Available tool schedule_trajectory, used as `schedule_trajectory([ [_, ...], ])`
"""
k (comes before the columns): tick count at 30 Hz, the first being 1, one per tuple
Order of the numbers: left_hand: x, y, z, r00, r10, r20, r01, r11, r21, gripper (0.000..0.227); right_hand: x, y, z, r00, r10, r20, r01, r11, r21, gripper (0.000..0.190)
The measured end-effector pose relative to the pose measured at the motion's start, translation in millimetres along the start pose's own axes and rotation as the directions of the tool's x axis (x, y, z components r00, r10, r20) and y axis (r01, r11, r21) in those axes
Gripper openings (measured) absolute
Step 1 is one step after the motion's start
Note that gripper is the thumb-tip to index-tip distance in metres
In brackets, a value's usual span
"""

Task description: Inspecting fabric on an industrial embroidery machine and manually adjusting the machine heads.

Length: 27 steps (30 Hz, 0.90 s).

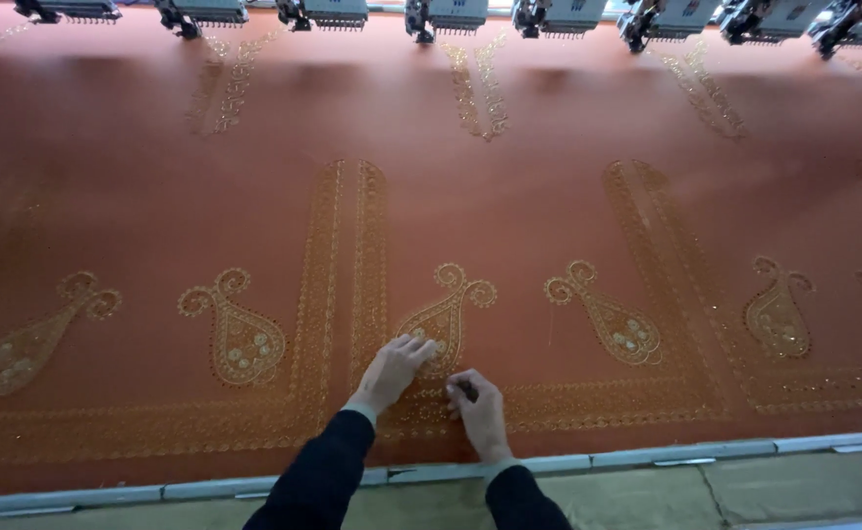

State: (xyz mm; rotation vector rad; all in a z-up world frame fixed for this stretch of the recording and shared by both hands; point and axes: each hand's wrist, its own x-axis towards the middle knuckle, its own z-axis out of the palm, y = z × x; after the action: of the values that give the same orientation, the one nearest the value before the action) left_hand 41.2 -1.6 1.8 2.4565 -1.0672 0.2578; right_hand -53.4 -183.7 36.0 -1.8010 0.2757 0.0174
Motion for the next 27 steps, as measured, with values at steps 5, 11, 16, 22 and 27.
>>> schedule_trajectory([
  [5,-25,-61,91,0.978,-0.203,-0.041,0.207,0.965,0.160,0.065,-7,2,-2,0.998,-0.033,0.054,0.034,0.999,-0.020,0.010],
  [11,-31,-39,-15,0.873,-0.434,-0.222,0.454,0.890,0.047,0.068,-9,7,-3,0.998,-0.058,0.036,0.059,0.998,-0.002,0.008],
  [16,2,9,30,0.770,-0.619,-0.152,0.573,0.777,-0.262,0.025,-1,20,-17,0.995,-0.072,0.066,0.078,0.993,-0.087,0.005],
  [22,32,45,44,0.641,-0.726,-0.248,0.668,0.687,-0.285,0.023,12,31,-78,0.991,-0.125,0.057,0.135,0.961,-0.243,0.004],
  [27,46,40,41,0.720,-0.597,-0.353,0.641,0.767,0.010,0.022,33,33,-137,0.964,-0.224,0.144,0.250,0.948,-0.197,0.010],
])
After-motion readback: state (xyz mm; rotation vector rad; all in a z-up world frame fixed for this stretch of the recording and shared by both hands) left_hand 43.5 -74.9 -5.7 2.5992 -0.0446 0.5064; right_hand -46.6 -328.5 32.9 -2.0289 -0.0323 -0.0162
